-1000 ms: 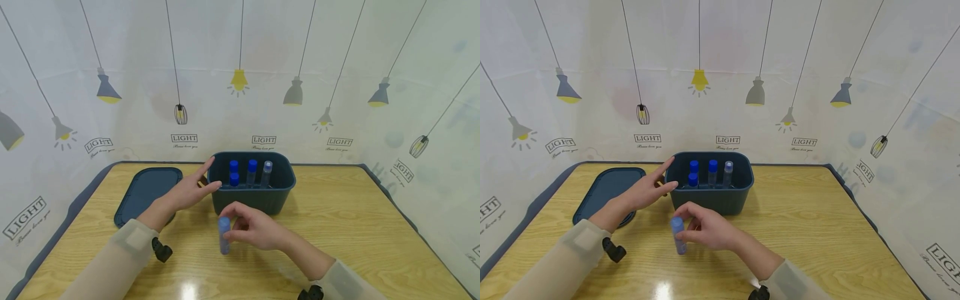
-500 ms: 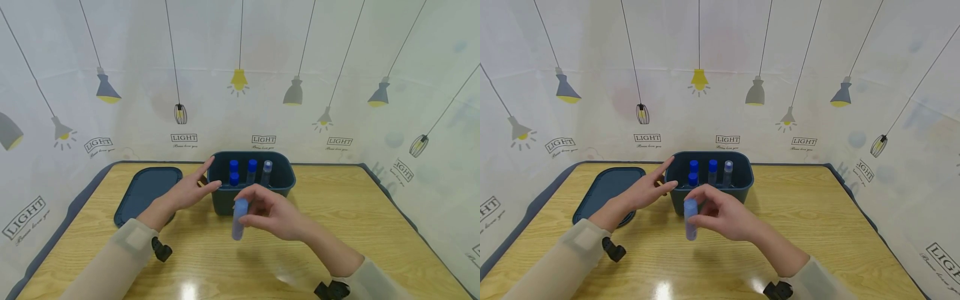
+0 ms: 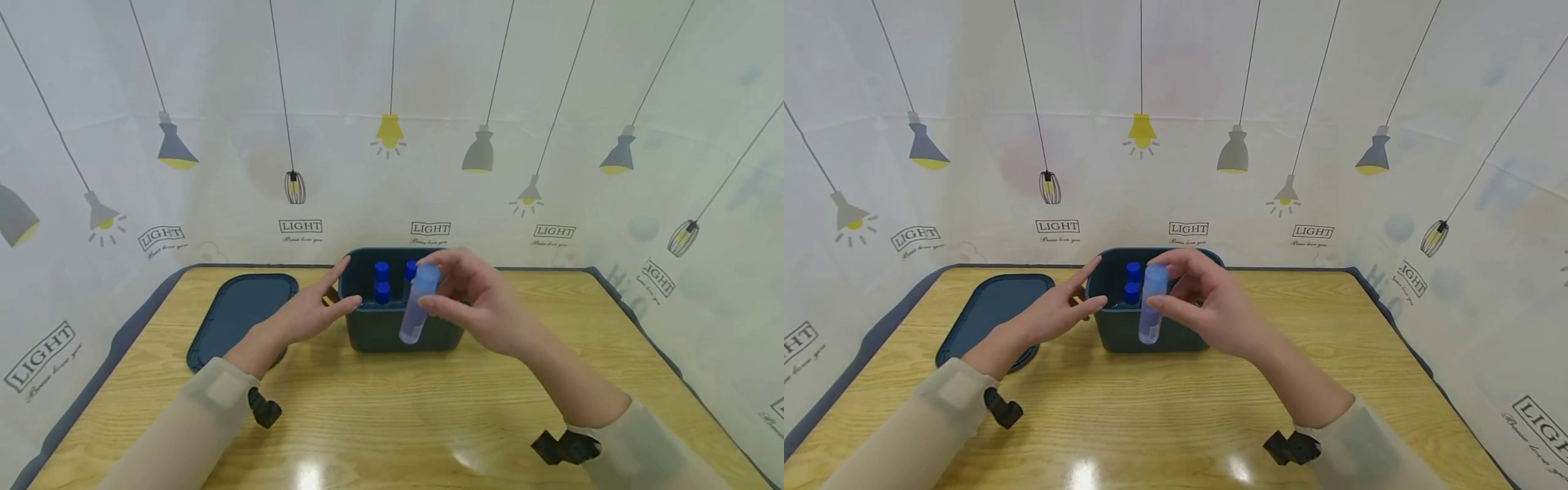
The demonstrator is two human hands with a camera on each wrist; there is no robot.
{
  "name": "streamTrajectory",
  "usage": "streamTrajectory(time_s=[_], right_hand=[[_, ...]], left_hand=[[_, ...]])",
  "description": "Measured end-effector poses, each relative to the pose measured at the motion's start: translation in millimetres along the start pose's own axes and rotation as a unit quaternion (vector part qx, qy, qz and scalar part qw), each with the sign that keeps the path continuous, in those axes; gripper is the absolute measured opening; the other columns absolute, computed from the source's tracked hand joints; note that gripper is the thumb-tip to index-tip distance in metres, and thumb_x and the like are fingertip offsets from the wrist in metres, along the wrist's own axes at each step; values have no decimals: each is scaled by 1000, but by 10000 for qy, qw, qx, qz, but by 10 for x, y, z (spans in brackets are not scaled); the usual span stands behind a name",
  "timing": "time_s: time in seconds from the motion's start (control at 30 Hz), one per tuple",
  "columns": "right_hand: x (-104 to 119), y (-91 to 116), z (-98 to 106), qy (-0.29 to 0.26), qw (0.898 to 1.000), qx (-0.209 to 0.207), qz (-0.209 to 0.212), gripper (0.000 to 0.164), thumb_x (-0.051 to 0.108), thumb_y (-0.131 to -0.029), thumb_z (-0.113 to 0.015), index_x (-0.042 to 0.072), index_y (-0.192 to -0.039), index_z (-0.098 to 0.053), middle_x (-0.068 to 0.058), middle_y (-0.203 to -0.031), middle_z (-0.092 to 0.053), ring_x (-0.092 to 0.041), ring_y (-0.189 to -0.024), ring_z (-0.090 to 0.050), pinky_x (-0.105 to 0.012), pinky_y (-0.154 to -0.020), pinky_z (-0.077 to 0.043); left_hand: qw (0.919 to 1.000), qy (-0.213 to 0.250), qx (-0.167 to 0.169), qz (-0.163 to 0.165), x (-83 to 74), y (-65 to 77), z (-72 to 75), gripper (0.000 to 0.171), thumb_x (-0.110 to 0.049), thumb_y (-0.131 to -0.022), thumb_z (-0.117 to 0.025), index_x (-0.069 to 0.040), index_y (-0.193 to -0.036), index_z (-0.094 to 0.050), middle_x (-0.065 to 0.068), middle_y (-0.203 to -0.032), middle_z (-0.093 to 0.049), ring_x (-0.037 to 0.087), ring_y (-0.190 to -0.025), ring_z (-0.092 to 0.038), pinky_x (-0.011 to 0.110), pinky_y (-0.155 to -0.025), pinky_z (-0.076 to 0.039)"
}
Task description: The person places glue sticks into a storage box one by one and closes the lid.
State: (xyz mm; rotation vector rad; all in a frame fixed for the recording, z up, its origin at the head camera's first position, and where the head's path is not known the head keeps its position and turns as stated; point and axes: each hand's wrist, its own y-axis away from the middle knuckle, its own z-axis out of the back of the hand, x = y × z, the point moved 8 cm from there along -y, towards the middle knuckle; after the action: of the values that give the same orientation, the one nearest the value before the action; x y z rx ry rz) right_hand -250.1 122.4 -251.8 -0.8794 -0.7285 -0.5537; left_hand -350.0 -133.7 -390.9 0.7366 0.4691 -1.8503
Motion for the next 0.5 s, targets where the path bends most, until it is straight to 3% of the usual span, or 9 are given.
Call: streamTrajectory(time_s=[0.27,0.5], right_hand=[[-160,-117,287,309,9950,-852,-416,42,4,-104,-73,5,-144,-60,-5,-110,-73,-18,-86,-72,-25,-77,-60],[-451,-176,421,617,9883,-1040,-926,41,10,-106,-73,11,-145,-61,-13,-122,-72,-15,-97,-76,-25,-85,-61]], left_hand=[[10000,7,2,-23,-9,0,4,91,-80,-103,-52,-54,-174,-1,10,-135,-65,27,-117,-67,48,-93,-57],[10000,38,-7,-45,2,-1,0,91,-80,-103,-52,-55,-173,0,9,-134,-65,27,-117,-67,49,-93,-57]])
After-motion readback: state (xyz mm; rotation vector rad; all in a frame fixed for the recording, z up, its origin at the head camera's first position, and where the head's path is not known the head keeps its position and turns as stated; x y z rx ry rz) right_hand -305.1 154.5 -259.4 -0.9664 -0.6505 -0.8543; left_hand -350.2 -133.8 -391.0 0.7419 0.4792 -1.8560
